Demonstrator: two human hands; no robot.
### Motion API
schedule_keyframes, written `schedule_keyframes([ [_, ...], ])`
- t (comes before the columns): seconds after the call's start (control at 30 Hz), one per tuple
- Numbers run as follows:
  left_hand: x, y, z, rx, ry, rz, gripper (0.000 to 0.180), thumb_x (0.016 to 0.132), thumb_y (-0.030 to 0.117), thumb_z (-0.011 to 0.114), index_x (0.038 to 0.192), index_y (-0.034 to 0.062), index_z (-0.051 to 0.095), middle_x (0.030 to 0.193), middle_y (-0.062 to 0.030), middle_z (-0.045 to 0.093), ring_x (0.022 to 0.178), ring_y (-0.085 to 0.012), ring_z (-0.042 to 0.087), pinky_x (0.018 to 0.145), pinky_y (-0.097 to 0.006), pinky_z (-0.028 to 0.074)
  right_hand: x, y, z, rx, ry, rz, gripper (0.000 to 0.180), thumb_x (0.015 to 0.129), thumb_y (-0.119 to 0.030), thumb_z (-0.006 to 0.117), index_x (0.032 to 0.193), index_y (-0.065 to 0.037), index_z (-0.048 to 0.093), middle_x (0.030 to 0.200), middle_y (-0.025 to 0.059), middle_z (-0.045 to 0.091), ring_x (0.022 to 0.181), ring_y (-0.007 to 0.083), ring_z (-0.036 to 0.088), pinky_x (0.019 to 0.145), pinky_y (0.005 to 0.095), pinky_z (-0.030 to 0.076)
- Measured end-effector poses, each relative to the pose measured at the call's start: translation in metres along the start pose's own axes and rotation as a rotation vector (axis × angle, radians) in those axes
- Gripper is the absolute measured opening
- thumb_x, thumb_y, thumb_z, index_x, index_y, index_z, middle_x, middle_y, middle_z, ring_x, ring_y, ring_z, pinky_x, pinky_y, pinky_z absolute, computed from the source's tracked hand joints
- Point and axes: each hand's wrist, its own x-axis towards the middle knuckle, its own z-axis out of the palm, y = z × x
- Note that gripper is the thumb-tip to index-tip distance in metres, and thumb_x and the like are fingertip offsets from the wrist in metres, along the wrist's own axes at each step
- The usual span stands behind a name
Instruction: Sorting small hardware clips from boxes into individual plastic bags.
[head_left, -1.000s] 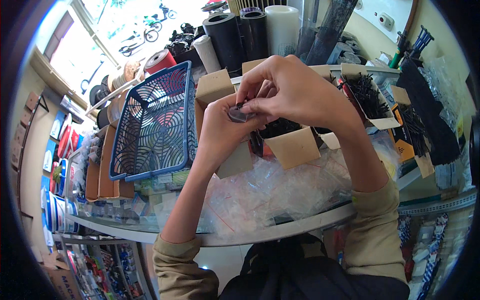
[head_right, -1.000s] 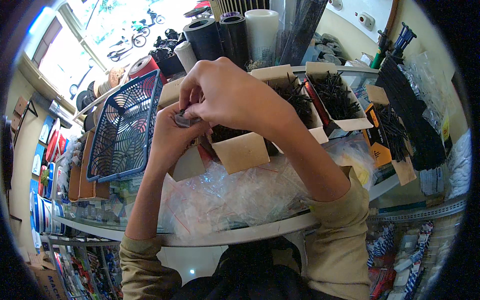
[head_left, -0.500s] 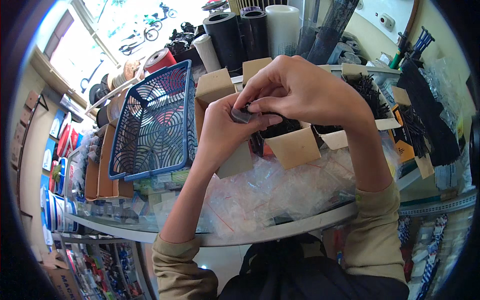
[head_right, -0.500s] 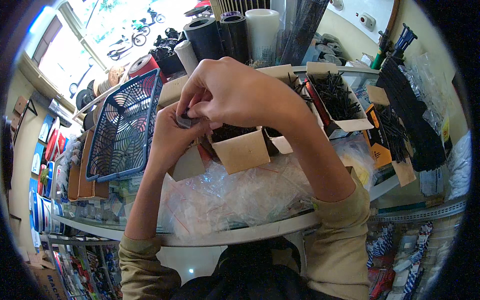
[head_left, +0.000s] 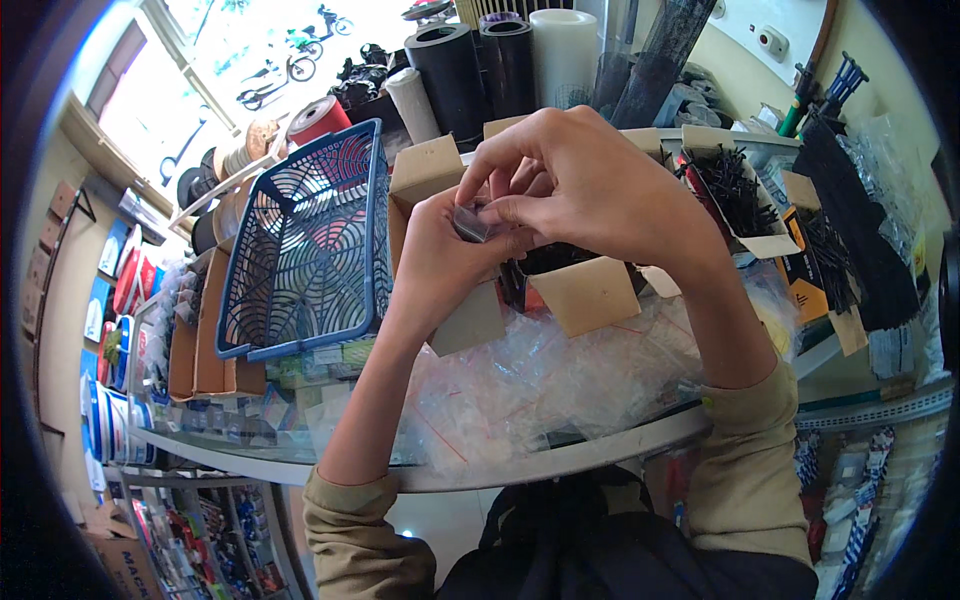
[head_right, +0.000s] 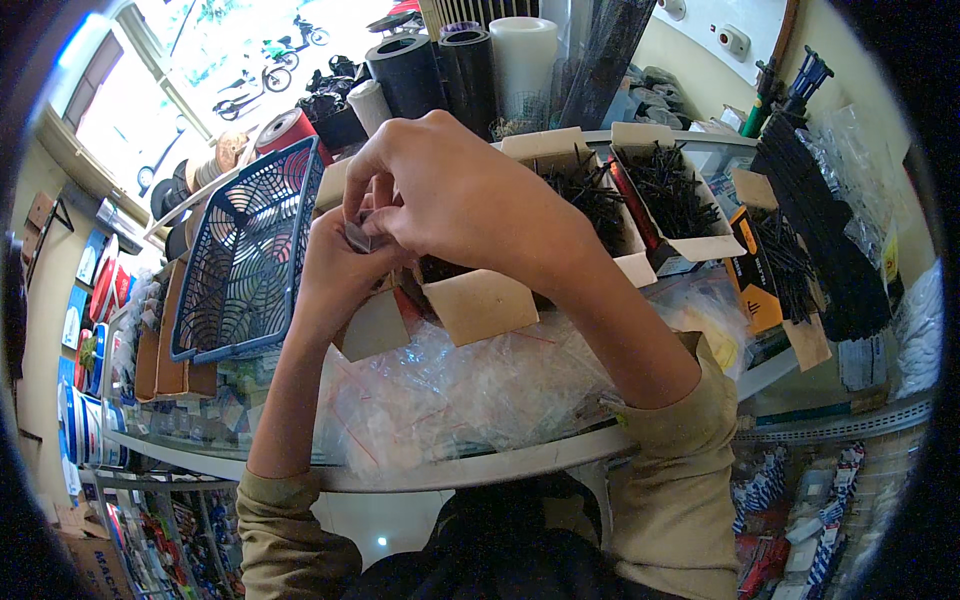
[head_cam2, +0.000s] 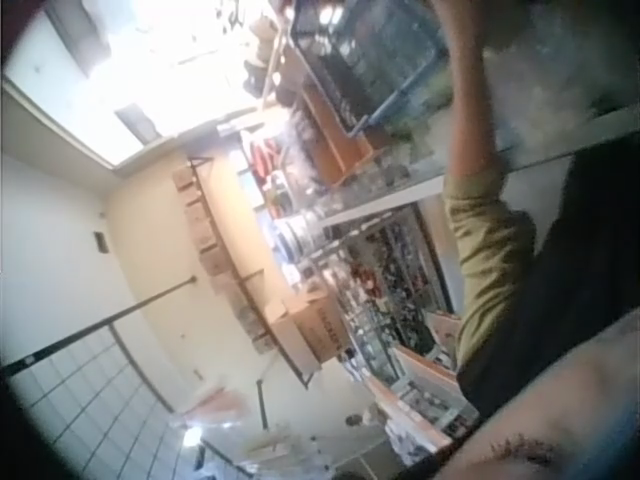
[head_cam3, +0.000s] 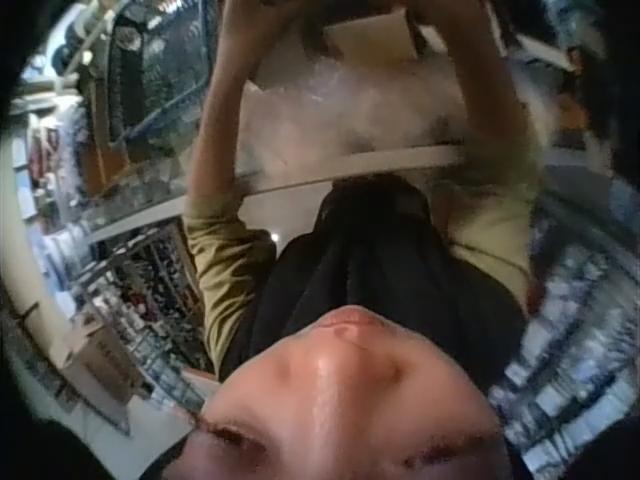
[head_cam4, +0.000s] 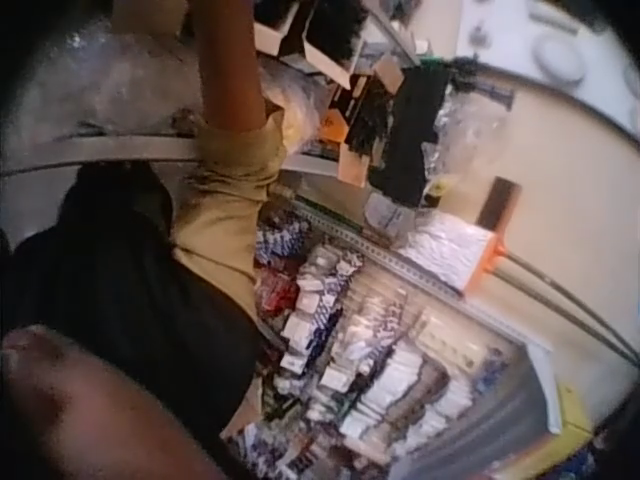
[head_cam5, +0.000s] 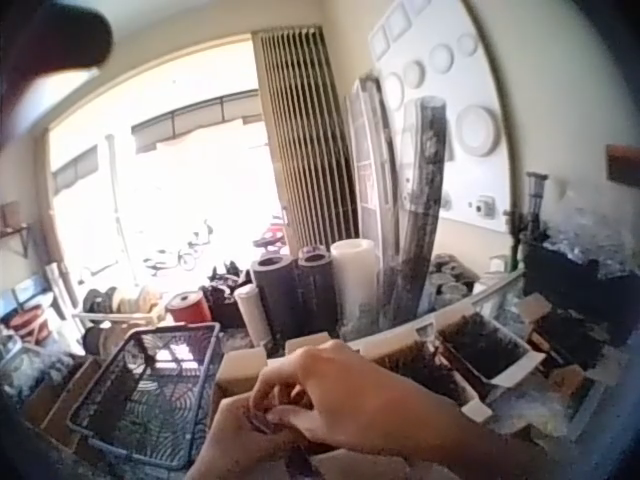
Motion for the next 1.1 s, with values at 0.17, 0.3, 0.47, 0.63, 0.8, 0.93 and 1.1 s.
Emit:
schedule_keyframes([
  [0.17, 0.0, 0.005, 0.002, 0.016, 0.01, 0.001, 0.026, 0.073, 0.012, 0.075, 0.091, -0.0023, 0.063, 0.078, -0.0057, 0.067, 0.071, -0.0092, 0.064, 0.065, -0.022, 0.051, 0.002, -0.001, 0.004, 0.114, 0.067, 0.002, 0.013, 0.077, -0.005, 0.063, 0.086, 0.003, 0.066, 0.073, 0.0182, 0.066, 0.063, 0.0234, 0.067, 0.061, 0.0294, 0.052],
  [0.3, 0.0, 0.003, 0.002, -0.01, 0.037, 0.031, 0.026, 0.074, 0.018, 0.077, 0.086, -0.0005, 0.062, 0.075, -0.0033, 0.065, 0.07, -0.0072, 0.062, 0.063, -0.021, 0.049, 0.005, 0.002, 0.006, 0.18, 0.203, -0.112, 0.013, 0.079, -0.006, 0.062, 0.087, 0.004, 0.065, 0.073, 0.0193, 0.066, 0.063, 0.0219, 0.067, 0.06, 0.0289, 0.053],
  [0.47, 0.004, -0.002, 0.004, -0.107, 0.33, 0.025, 0.025, 0.076, 0.02, 0.076, 0.078, 0.0021, 0.058, 0.069, -0.0005, 0.061, 0.063, -0.0047, 0.057, 0.056, -0.02, 0.044, 0.006, 0.02, -0.011, 0.03, 0.318, -0.096, 0.015, 0.083, -0.008, 0.062, 0.095, 0.001, 0.063, 0.08, 0.0112, 0.068, 0.077, 0.0167, 0.066, 0.073, 0.0286, 0.052],
  [0.63, 0.004, -0.009, -0.007, -0.142, 0.27, -0.082, 0.019, 0.081, 0.019, 0.071, 0.082, 0.004, 0.058, 0.069, 0.0011, 0.058, 0.06, -0.004, 0.053, 0.056, -0.018, 0.041, 0.006, 0.041, -0.003, -0.235, 0.026, 0.232, 0.019, 0.08, -0.01, 0.062, 0.095, 0.0, 0.066, 0.084, 0.0164, 0.067, 0.08, 0.0258, 0.066, 0.077, 0.032, 0.051],
  [0.8, 0.002, -0.006, 0.0, -0.122, 0.284, 0.012, 0.025, 0.079, 0.021, 0.073, 0.077, 0.0019, 0.056, 0.066, -0.0013, 0.06, 0.059, -0.0048, 0.055, 0.056, -0.02, 0.043, 0.006, 0.069, 0.019, -0.35, -0.187, 0.185, 0.03, 0.076, -0.015, 0.065, 0.101, 0.0, 0.064, 0.09, 0.0186, 0.066, 0.087, 0.032, 0.063, 0.082, 0.0366, 0.049],
  [0.93, 0.006, -0.007, 0.001, -0.196, 0.283, -0.021, 0.024, 0.08, 0.019, 0.072, 0.077, 0.002, 0.056, 0.066, -0.0018, 0.061, 0.06, -0.0051, 0.055, 0.056, -0.02, 0.044, 0.015, 0.064, 0.012, -0.269, -0.518, 0.181, 0.043, 0.072, -0.023, 0.068, 0.108, -0.002, 0.061, 0.099, 0.0177, 0.065, 0.092, 0.031, 0.062, 0.085, 0.0369, 0.049],
  [1.1, 0.004, -0.006, 0.001, -0.162, 0.276, -0.01, 0.023, 0.079, 0.019, 0.072, 0.077, 0.0023, 0.056, 0.066, -0.0015, 0.06, 0.06, -0.005, 0.055, 0.056, -0.02, 0.043, 0.035, 0.048, 0.018, -0.404, -0.818, 0.328, 0.05, 0.07, -0.033, 0.067, 0.109, -0.003, 0.061, 0.1, 0.017, 0.065, 0.093, 0.0293, 0.063, 0.083, 0.0359, 0.049],
])
